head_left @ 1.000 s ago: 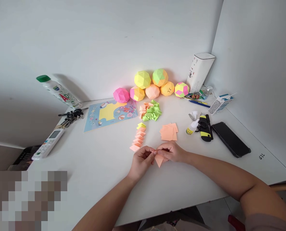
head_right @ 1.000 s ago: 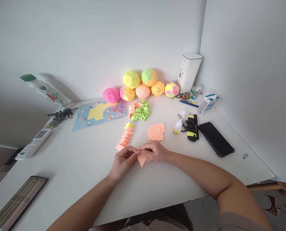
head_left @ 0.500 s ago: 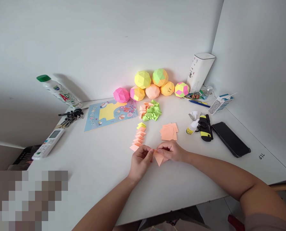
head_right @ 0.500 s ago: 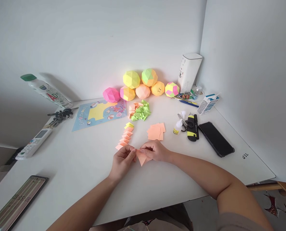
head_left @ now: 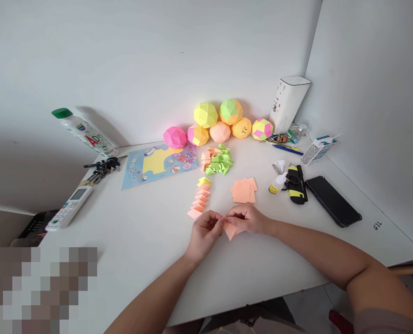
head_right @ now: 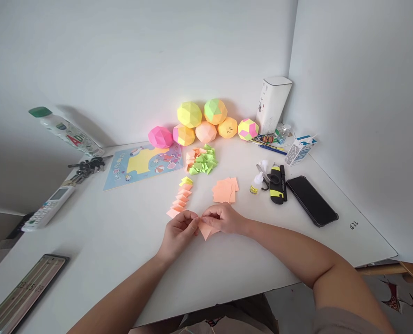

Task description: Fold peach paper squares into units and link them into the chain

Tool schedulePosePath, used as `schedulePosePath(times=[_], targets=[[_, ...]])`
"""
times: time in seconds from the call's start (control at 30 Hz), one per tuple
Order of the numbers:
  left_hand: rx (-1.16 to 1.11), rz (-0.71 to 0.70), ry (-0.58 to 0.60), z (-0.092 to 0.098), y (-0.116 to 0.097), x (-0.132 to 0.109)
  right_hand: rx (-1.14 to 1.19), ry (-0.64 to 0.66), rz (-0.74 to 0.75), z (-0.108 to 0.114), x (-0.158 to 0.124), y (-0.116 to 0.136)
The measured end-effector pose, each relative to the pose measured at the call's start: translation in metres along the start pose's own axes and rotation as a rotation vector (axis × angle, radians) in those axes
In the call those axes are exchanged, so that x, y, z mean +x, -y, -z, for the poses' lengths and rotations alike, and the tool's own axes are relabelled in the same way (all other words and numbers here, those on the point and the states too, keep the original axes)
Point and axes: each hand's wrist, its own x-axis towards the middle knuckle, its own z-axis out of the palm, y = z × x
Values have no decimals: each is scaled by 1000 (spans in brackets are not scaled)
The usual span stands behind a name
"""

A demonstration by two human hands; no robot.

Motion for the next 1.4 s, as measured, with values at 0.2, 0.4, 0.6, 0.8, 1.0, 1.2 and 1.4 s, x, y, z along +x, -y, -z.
schedulePosePath(times=[0.2,0.4,0.6,0.8,1.0,1.2,1.4], targets=[[0,-5,-9,0,-1,-1,22,5,-17,2,0,1],[-23,12,-12,0,-2,-2,49,31,-2,2,1,2],[-26,29,-12,0,-4,-3,63,18,-13,3,0,1],[-58,-14,-87,2,-5,-3,217,-3,-64,0,0,-6],[-65,40,-20,1,-3,-1,195,9,-59,-1,0,-9],[33,24,-5,-1,-2,-1,93,33,-23,-1,0,-9],[-19,2,-69,1,-4,-2,171,-23,-38,2,0,-8]])
